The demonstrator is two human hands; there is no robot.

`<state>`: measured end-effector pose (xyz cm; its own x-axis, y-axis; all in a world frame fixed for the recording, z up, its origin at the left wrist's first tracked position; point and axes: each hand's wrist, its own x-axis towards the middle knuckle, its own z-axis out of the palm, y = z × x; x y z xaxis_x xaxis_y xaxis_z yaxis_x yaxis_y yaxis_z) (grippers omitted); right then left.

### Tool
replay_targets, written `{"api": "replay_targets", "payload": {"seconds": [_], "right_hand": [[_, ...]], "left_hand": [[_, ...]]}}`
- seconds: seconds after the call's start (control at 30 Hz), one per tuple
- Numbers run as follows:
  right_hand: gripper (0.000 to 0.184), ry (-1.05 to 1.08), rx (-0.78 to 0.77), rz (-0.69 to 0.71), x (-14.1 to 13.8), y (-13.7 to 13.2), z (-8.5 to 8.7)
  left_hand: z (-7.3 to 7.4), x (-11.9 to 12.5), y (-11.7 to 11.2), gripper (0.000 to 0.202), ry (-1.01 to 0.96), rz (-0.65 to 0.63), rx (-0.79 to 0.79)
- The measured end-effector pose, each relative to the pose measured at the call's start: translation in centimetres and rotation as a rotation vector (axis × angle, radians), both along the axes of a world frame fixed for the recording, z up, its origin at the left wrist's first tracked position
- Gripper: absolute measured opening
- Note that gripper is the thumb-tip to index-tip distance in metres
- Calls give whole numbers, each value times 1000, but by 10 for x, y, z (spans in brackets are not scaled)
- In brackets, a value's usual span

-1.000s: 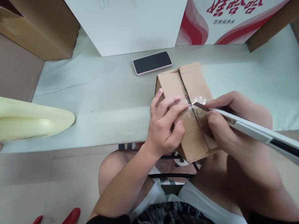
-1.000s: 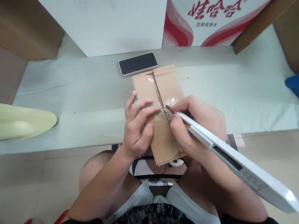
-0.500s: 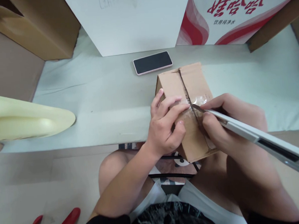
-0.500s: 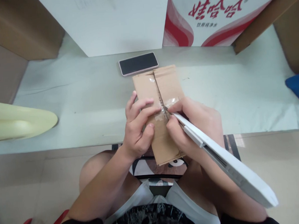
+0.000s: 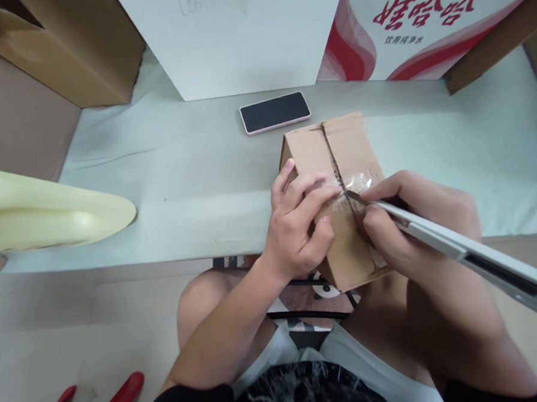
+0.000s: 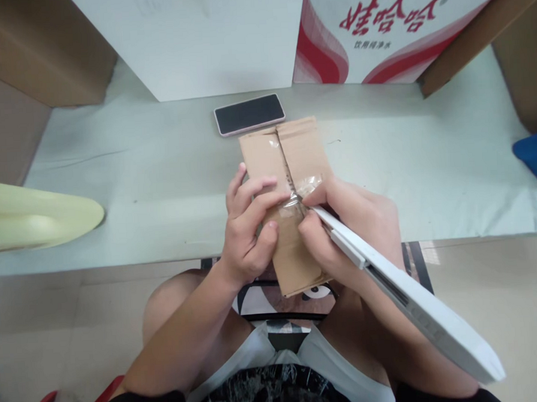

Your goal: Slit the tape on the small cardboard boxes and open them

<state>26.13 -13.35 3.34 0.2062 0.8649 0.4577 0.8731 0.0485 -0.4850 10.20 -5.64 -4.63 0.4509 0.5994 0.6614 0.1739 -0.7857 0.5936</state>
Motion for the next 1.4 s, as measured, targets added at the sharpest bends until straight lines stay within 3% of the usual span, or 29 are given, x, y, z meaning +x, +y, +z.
{"api": "replay_targets", "payload": {"seconds": [0.33,0.7,0.87,1.4], "right_hand": [[9,56,-102,32,-3,-1,11],[8,85,-83,66,-2,-3,11],[10,224,-142,-2,-6,-10,12],[14,349,-142,-3,-9,-13,17]], "left_hand": [[0,0,0,32,-1,-8,1],[0,-1,0,31,9,-17,-3],[0,-1,0,31,-1,-7,6],[-2,-4,4,33,52,-3,15]]}}
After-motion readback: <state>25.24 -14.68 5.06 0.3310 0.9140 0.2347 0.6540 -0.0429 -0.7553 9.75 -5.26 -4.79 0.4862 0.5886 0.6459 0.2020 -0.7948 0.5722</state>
